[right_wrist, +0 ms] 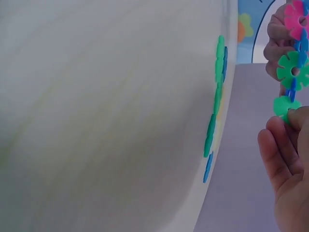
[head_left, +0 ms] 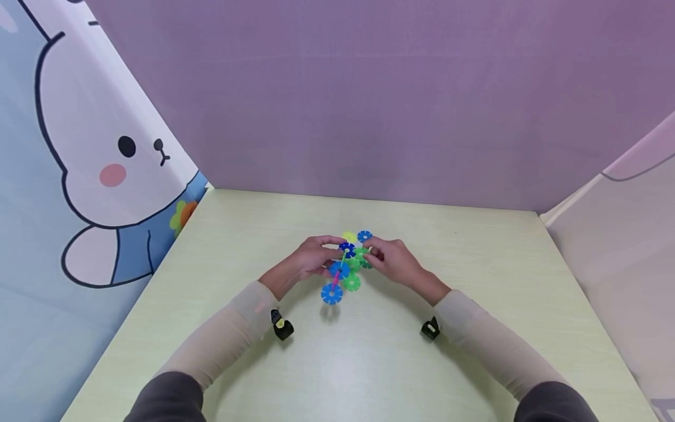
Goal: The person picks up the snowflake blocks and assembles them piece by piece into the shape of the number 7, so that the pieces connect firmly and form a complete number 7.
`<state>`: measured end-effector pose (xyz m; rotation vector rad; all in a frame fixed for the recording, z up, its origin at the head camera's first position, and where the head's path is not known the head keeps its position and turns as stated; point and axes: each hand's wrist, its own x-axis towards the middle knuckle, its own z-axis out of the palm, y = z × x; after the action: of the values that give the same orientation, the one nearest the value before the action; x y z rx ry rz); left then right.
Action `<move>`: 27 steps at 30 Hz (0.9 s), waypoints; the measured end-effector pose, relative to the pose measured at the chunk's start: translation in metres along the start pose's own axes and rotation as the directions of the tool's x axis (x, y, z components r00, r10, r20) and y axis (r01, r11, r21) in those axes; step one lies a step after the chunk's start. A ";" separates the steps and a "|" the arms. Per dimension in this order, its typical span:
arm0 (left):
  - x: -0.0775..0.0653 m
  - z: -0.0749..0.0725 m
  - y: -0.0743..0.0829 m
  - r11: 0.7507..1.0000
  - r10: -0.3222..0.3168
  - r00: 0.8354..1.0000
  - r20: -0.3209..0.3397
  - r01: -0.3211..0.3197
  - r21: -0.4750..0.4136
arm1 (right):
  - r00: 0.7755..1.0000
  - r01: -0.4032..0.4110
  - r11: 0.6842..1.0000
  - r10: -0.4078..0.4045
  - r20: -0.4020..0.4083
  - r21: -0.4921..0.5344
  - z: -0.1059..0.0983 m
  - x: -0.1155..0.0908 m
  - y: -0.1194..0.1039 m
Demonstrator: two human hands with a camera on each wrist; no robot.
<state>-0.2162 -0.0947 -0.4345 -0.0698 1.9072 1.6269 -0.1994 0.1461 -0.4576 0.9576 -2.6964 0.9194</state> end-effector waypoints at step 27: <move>-0.005 0.001 -0.002 1.000 0.024 1.000 -0.008 -0.024 -0.002 | 0.998 -0.063 0.996 0.062 0.024 0.059 0.003 0.000 -0.005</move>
<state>-0.2114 -0.0962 -0.4340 -0.0538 1.9193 1.6464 -0.1959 0.1416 -0.4574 0.9050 -2.7465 1.0131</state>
